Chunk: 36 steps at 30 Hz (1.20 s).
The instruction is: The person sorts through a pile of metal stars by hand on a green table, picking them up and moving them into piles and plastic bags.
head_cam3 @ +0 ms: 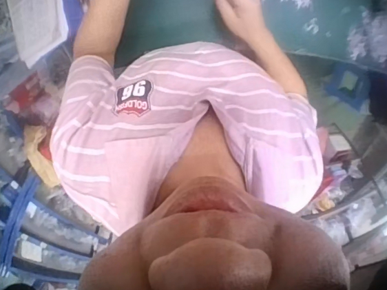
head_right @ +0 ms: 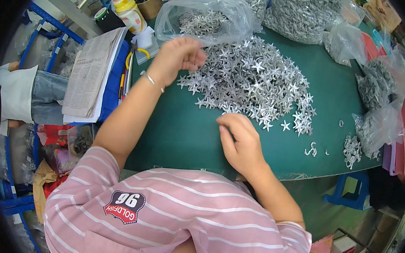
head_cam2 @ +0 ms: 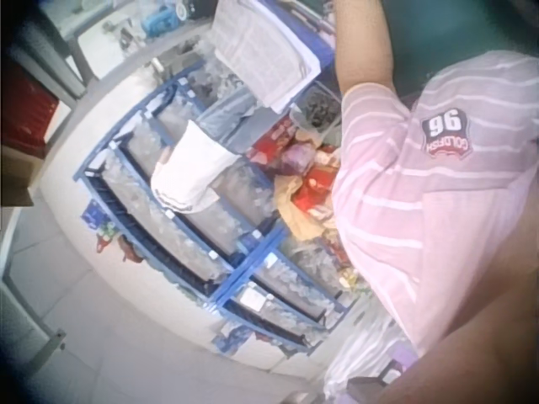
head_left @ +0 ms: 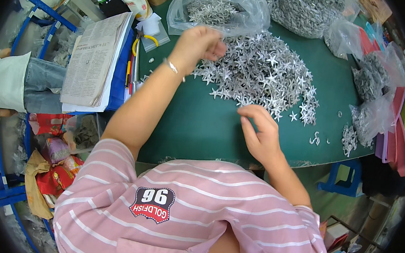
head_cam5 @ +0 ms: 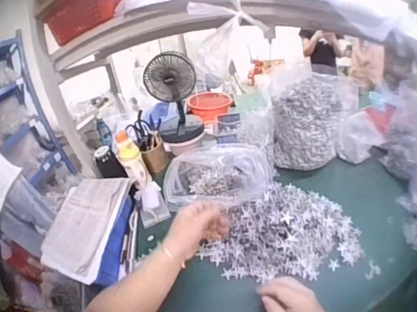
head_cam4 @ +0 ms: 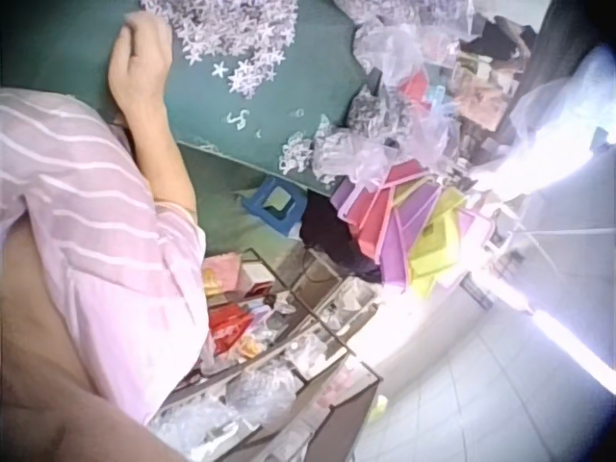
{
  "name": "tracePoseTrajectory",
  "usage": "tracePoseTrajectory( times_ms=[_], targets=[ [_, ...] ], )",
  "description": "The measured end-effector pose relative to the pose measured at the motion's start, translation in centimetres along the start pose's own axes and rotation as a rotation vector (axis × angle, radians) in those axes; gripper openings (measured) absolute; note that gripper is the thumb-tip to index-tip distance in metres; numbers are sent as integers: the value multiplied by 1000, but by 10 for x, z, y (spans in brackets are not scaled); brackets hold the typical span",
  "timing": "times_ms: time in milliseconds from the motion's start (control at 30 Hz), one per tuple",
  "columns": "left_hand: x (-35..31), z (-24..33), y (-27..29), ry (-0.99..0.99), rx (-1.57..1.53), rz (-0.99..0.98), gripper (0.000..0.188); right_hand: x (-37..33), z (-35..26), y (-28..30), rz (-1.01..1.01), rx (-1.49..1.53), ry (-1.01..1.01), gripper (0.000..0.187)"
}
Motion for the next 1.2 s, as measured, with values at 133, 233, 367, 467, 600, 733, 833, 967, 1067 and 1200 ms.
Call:
tracePoseTrajectory(
  times_ms=[133, 233, 367, 467, 600, 733, 833, 967, 1067, 1200],
  targets=[
    [-50, -76, -9, -577, 1069, 145, 31, 34, 2, -32, -3, -338, 230, 28],
    [-81, -68, -20, -558, 1019, 136, 32, 42, 11, -49, -34, -484, 232, 32],
    [-130, -52, -23, -494, 875, -73, 33, 27, 22, -39, -225, -324, 192, 33],
    [-149, -50, -35, -533, 771, -127, 24, 10, 23, -23, -202, -268, 162, 30],
    [-141, -57, -30, -452, 558, 42, 12, -6, 28, -3, -72, -117, 76, 21],
    [-141, -54, -33, -425, 550, 138, 14, -15, 26, 4, 59, -167, -48, 14],
    [-142, -58, -39, -647, 827, 1, 23, -13, 17, -17, 97, -245, 31, 15],
    [-145, -58, -50, -634, 966, -79, 25, -5, 23, -32, 48, -286, 42, 15],
    [-139, -61, -49, -649, 1004, -1, 23, -5, 24, -24, 70, -118, -66, 13],
    [-140, -47, -57, -774, 988, -40, 18, -15, 22, -2, 7, 71, -284, 11]
  ],
)
Point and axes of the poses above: each hand's wrist, its own x-axis towards the middle knuckle, its own y-axis out of the back of the hand, z = x × y, the point moved 1 cm from there along x, towards the middle knuckle, and after that the axes turned 13 degrees about -y, right-handed, at the moved point
